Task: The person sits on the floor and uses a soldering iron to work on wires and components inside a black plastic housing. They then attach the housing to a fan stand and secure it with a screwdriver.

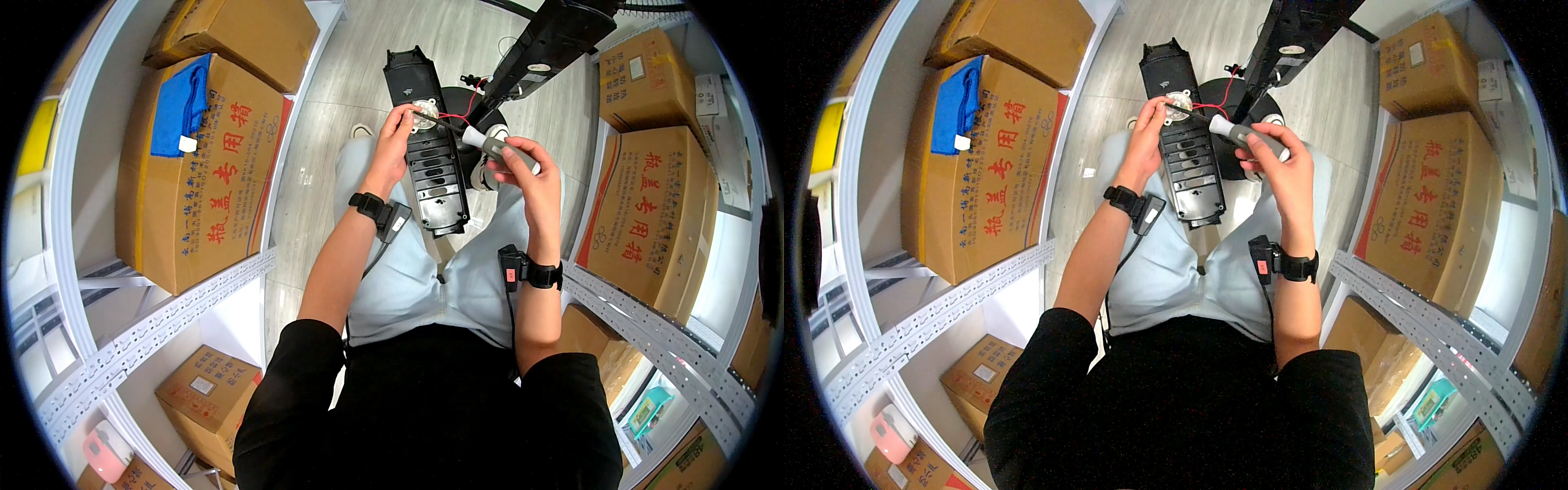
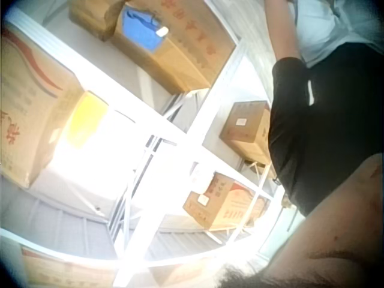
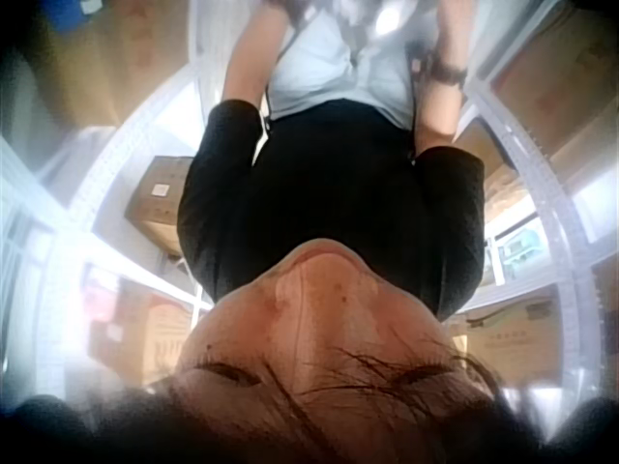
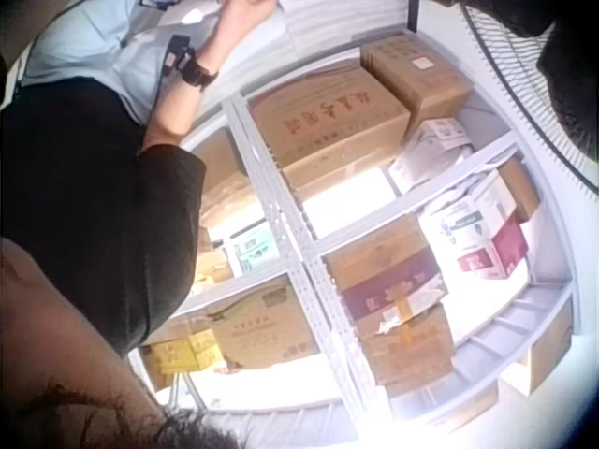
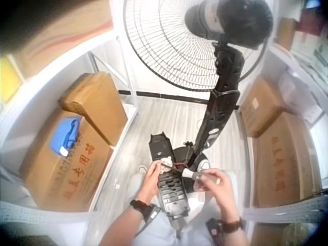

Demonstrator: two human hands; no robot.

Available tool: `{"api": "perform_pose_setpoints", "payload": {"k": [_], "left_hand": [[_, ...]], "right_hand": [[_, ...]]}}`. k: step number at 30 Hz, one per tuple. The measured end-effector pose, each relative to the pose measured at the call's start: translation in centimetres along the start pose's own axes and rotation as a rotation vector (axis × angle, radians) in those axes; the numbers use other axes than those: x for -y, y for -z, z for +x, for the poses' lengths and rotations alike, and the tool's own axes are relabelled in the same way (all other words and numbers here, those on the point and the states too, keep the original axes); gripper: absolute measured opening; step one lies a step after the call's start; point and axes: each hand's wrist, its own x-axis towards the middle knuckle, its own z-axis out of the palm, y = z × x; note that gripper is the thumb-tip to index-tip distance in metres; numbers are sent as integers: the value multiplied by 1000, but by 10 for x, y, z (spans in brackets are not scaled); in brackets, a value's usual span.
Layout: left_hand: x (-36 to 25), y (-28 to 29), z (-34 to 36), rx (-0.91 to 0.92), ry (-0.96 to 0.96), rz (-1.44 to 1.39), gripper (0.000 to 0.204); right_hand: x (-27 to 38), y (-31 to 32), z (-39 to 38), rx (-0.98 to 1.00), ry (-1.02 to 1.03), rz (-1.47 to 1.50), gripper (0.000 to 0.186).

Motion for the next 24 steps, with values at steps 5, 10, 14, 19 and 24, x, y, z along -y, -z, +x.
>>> {"api": "perform_pose_setpoints", "payload": {"k": [5, 10, 14, 19, 24], "left_hand": [[0, 0, 0, 14, -20, 8, 21], [-2, -4, 0, 13, -29, 29, 27], [-3, -2, 0, 29, -29, -49, 29], [-8, -2, -4, 80, -49, -22, 47], [-7, -6, -6, 78, -98, 73, 64]], "right_hand": [[1, -10, -2, -134, 122, -140, 19], [2, -17, -8, -192, 248, -115, 18], [23, -24, -19, -213, 266, -236, 16], [38, -32, -22, -172, 436, -502, 17], [47, -46, -24, -129, 554, -699, 17]]}}
